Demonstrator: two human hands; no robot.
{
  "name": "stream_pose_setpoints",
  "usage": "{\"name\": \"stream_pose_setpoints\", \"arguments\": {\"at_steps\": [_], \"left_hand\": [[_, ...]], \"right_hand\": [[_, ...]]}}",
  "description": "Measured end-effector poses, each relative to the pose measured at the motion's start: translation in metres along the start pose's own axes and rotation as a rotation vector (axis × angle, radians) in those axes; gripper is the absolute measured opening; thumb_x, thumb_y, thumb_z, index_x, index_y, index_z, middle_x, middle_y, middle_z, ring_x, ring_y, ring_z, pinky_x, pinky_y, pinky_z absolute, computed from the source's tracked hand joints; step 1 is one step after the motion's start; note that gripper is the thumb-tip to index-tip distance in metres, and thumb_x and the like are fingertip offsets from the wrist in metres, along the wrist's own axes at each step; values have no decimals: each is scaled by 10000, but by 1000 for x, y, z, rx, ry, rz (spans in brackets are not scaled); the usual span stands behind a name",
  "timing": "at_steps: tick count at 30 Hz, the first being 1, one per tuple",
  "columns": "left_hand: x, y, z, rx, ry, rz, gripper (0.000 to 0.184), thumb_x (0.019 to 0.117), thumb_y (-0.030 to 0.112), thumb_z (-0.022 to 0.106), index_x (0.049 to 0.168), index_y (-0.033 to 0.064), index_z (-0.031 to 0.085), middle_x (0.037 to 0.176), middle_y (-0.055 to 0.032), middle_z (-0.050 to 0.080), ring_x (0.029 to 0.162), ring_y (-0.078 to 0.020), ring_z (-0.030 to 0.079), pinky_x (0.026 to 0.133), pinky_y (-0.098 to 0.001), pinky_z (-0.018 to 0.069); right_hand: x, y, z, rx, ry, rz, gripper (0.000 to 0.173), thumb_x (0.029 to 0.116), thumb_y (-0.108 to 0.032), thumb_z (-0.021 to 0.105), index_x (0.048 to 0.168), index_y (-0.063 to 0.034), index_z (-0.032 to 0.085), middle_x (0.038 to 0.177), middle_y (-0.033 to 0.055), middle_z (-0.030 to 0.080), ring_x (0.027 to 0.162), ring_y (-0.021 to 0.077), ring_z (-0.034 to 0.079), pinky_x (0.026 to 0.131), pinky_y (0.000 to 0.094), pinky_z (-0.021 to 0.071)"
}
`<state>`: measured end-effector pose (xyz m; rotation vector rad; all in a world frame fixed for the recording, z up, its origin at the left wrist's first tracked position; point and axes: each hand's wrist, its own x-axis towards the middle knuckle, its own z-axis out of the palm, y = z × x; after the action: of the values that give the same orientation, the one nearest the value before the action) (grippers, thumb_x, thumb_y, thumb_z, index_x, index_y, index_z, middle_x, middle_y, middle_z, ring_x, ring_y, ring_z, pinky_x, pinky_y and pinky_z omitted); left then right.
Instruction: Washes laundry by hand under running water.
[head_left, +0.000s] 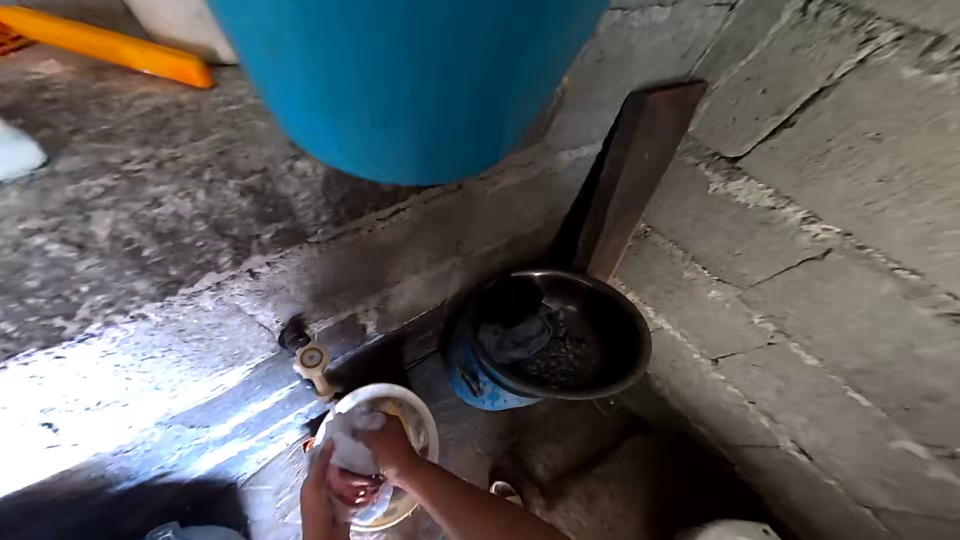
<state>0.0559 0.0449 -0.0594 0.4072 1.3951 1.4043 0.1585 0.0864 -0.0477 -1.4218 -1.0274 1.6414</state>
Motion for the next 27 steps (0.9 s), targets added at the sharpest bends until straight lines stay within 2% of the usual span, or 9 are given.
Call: {"name": "stream_pose_setpoints", "arguments": {"at_steps": [4,6,10,13,15,16,18,24,27], "left_hand": [[3,-18,0,-193,-40,-103,453,1107,296,125,1153,100,530,845,52,707,766,-29,700,677,-259,612],[4,-24,5,-178,-71,-153,455,1101,302,122,1162,103,527,850,40,703,760,-44,697,671,-268,609],[2,-11,53,-221,-233,-225,481,1098,466,290,1168,98,593,897,-33,751,815,-147,743,723,-378,643],[10,-18,74,-134,-513,-199,819,855,704,648,1392,99,519,1231,-54,698,1101,-209,684,901,-448,587],[22,-33,77,-50,-534,-262,763,916,588,631,1466,84,470,1428,-88,599,1233,-260,631,976,-479,553],[27,-43,76,-25,-507,-310,606,1021,476,478,1462,60,454,1447,-113,577,1249,-275,619,990,-479,542],[43,-64,67,78,-379,-424,485,1123,329,268,1434,17,472,1426,-158,576,1225,-284,622,989,-461,532],[118,-142,1,754,-119,-479,487,1070,308,567,1405,-44,539,1410,-299,552,1276,-431,568,1062,-579,461],[159,-186,-4,1036,-163,-434,567,1041,287,617,1475,-47,469,1422,-317,544,1318,-443,551,1102,-583,440]], "right_hand": [[-1,-18,-10,-278,-235,-288,464,803,-67,806,1208,105,659,1181,282,673,1132,351,646,1027,501,491],[0,-22,-22,-274,-255,-279,463,819,-73,796,1219,110,653,1194,285,669,1143,348,642,1034,494,484],[9,-23,-80,159,137,-63,324,942,-110,687,1192,86,626,1051,176,692,963,191,664,901,379,553],[16,-41,-162,490,351,-92,314,1082,-242,440,1197,0,604,943,80,695,823,116,676,744,325,592],[17,-61,-222,644,465,-191,434,1110,-352,292,1139,-49,601,854,49,696,741,115,679,652,322,593],[16,-74,-251,695,538,-242,471,1111,-395,247,1145,-65,581,845,44,688,732,121,676,639,331,592],[15,-89,-312,710,707,-358,494,1113,-422,233,1246,-56,536,924,70,669,786,147,665,682,366,588],[20,-52,-430,305,872,-288,582,1076,-523,375,1482,-111,440,1303,76,625,1128,169,641,928,421,566],[3,-16,-450,199,869,-89,665,1044,-547,440,1576,-174,298,1540,113,435,1322,268,510,1001,523,489]]}}
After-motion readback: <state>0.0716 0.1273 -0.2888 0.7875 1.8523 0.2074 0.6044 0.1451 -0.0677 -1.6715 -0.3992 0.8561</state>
